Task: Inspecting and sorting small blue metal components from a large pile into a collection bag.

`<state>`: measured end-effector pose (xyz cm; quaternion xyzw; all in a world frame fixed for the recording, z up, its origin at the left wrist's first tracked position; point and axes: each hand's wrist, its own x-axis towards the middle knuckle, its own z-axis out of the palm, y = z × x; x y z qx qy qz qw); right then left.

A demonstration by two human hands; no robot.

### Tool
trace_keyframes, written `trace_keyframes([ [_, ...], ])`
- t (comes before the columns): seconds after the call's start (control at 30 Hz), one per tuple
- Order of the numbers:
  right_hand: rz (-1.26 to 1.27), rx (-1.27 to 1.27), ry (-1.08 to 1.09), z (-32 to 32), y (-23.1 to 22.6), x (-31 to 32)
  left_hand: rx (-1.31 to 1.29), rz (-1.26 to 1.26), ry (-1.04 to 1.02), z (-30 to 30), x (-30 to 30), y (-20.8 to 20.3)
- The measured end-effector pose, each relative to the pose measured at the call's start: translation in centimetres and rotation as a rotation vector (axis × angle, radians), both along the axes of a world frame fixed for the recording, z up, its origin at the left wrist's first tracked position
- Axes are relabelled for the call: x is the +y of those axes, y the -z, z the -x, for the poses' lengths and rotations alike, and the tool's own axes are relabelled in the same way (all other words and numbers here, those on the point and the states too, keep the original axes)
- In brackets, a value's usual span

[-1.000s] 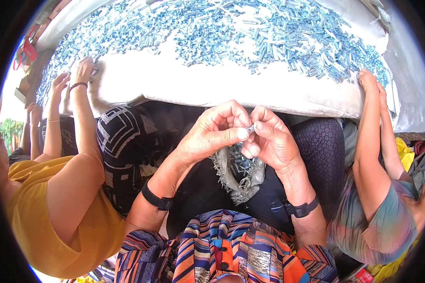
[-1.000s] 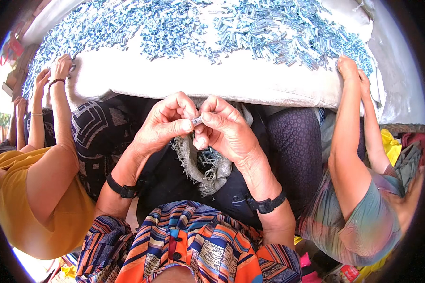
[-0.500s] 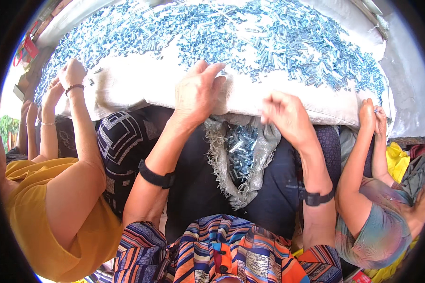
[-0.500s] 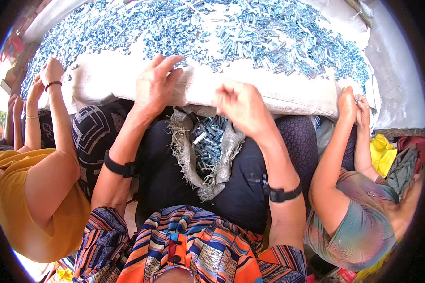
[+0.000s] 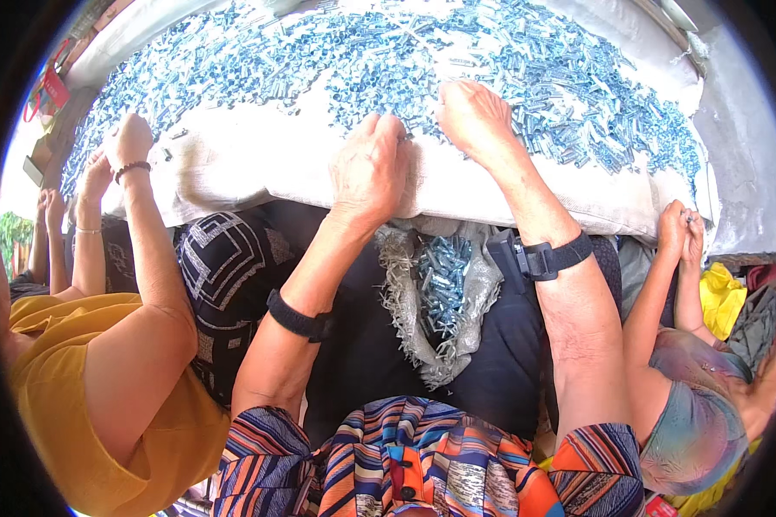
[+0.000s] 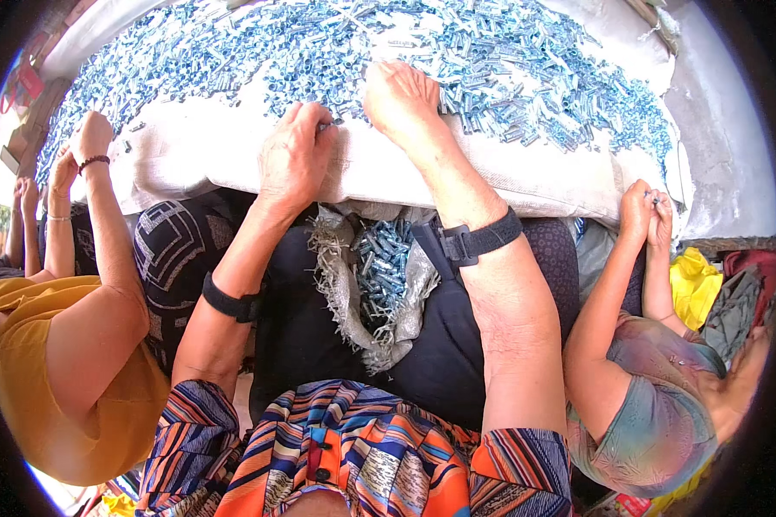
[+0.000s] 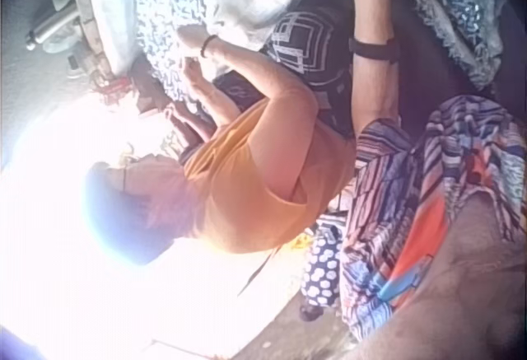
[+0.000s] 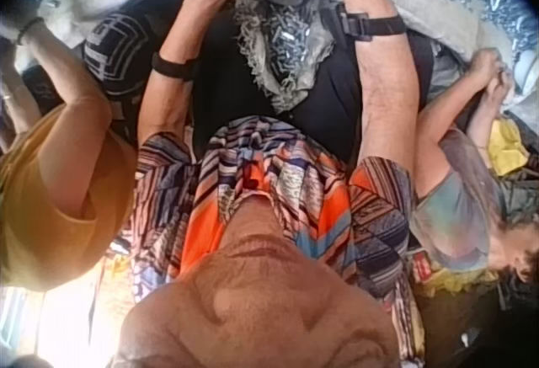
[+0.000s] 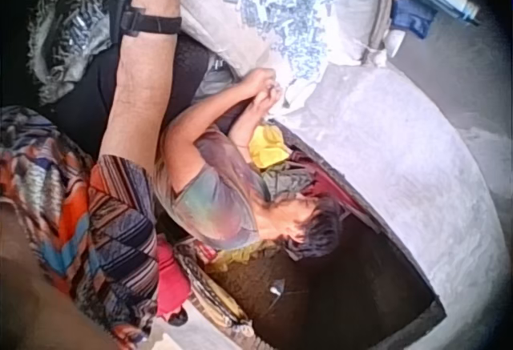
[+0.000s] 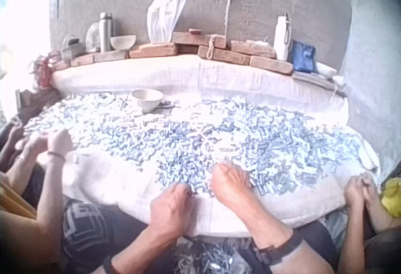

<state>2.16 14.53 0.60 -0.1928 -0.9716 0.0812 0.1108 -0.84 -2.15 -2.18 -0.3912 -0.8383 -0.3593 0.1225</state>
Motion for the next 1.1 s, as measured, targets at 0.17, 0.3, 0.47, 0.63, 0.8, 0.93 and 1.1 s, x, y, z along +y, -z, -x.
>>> trace_keyframes([
  [0.17, 0.003, 0.29, -0.047, -2.4, -0.2, -0.7, -0.339, -0.231, 0.11, 0.3, -1.4, -0.8],
  [0.3, 0.773, 0.323, -0.087, -6.3, -1.9, -2.5, -1.065, -0.643, 0.309, -0.8, -2.5, -2.4],
  [0.47, 1.371, 0.444, -0.06, -10.2, -1.2, -4.5, -1.259, -0.604, 0.341, -2.5, -3.2, -2.4],
  [0.63, 1.401, 0.531, -0.053, -12.7, -0.6, -5.3, -1.337, -0.578, 0.4, -4.7, -2.8, -3.1],
  [0.8, 1.494, 0.594, -0.091, -14.2, -0.1, -5.5, -1.363, -0.58, 0.487, -5.5, -2.8, -2.4],
  [0.93, 1.663, 0.64, -0.076, -15.0, -0.1, -5.9, -1.377, -0.615, 0.559, -6.0, -2.7, -2.4],
  [1.1, 1.553, 0.669, -0.115, -15.6, 0.4, -6.0, -1.372, -0.577, 0.57, -6.5, -2.6, -2.5],
])
